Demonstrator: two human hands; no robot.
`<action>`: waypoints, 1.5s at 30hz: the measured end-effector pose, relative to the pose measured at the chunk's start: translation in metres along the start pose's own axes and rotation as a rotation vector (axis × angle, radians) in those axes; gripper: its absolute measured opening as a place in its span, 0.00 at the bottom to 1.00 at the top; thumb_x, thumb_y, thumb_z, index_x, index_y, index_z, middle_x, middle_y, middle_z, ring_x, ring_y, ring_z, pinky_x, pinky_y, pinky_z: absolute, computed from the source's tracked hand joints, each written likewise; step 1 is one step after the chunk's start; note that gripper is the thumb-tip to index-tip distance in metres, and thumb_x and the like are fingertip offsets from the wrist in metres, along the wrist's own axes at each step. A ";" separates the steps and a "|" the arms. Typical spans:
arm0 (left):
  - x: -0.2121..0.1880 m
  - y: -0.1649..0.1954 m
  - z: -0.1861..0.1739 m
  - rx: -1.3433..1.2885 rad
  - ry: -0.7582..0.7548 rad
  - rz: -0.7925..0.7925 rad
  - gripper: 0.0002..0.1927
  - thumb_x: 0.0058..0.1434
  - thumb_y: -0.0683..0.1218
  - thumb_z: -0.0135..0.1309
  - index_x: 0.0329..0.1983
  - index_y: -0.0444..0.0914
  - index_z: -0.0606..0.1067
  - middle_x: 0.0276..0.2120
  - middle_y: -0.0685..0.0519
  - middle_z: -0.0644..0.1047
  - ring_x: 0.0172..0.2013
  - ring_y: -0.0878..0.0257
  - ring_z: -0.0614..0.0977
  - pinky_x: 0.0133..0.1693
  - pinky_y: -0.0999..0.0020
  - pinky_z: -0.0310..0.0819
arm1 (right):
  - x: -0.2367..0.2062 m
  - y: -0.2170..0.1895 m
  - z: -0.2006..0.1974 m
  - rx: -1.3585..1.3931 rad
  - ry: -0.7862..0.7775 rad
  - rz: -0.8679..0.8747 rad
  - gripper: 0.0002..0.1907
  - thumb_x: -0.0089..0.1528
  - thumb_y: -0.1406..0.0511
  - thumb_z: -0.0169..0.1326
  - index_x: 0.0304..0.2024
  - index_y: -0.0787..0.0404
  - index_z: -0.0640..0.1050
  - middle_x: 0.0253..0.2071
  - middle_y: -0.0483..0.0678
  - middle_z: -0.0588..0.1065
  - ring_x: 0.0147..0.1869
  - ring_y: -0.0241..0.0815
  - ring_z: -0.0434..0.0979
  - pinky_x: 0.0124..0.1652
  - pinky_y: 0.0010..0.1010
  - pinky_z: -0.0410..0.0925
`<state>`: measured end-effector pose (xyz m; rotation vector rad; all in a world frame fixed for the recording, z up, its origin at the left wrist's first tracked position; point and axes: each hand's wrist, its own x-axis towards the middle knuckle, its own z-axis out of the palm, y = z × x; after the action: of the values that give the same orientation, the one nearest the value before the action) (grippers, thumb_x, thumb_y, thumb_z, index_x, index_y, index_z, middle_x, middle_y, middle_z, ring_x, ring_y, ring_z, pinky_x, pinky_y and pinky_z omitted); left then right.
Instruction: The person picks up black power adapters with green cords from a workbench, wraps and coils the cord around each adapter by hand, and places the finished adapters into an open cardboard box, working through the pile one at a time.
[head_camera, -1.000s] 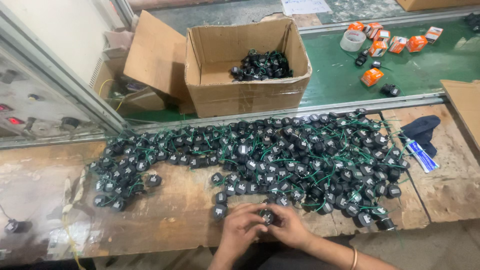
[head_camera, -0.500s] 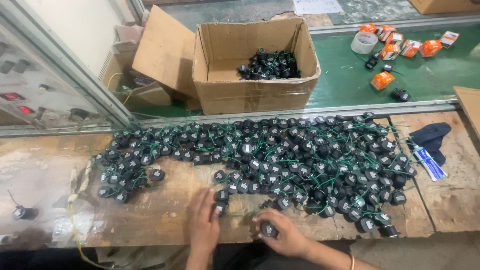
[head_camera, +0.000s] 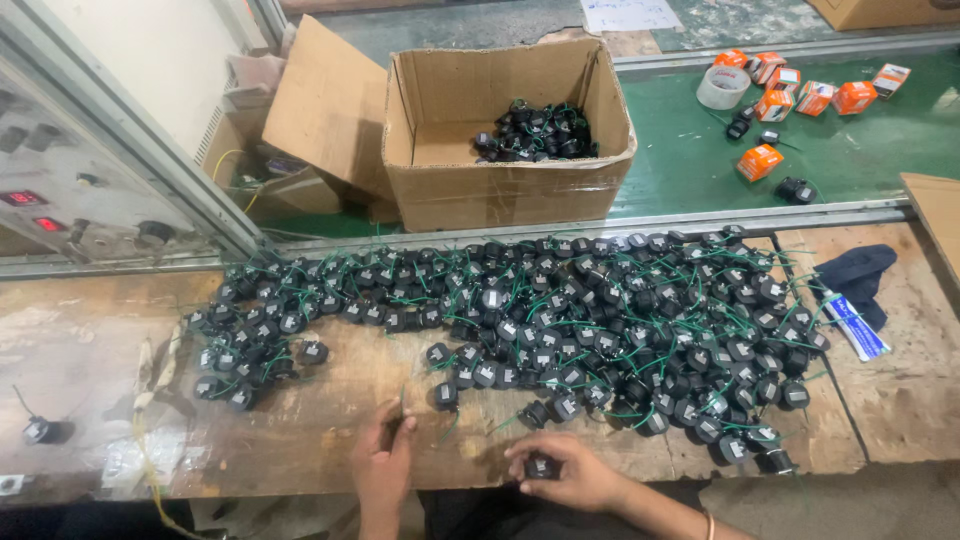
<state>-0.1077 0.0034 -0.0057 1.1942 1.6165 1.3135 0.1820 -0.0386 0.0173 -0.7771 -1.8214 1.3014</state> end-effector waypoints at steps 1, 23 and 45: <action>-0.003 0.003 0.003 -0.076 -0.045 0.123 0.18 0.54 0.37 0.64 0.49 0.38 0.80 0.40 0.49 0.83 0.40 0.57 0.83 0.43 0.64 0.79 | 0.000 0.002 0.000 0.020 0.025 0.050 0.28 0.58 0.72 0.66 0.61 0.60 0.73 0.42 0.48 0.79 0.49 0.44 0.81 0.53 0.36 0.73; -0.051 0.057 0.071 -0.244 -0.474 0.272 0.14 0.45 0.37 0.70 0.25 0.36 0.73 0.31 0.52 0.82 0.35 0.59 0.84 0.40 0.64 0.78 | -0.014 0.047 0.016 -0.266 0.113 0.175 0.18 0.52 0.65 0.74 0.37 0.64 0.79 0.31 0.51 0.77 0.34 0.43 0.79 0.32 0.31 0.70; 0.016 0.027 0.026 0.498 -0.261 0.542 0.18 0.50 0.45 0.64 0.45 0.42 0.76 0.50 0.49 0.80 0.56 0.48 0.78 0.58 0.54 0.70 | -0.002 0.004 0.006 -0.134 0.037 0.019 0.19 0.60 0.72 0.63 0.54 0.63 0.80 0.46 0.48 0.79 0.48 0.43 0.82 0.47 0.35 0.74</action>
<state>-0.0826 0.0278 0.0151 2.1263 1.5241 1.0126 0.1782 -0.0421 0.0114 -0.8861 -1.8912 1.1778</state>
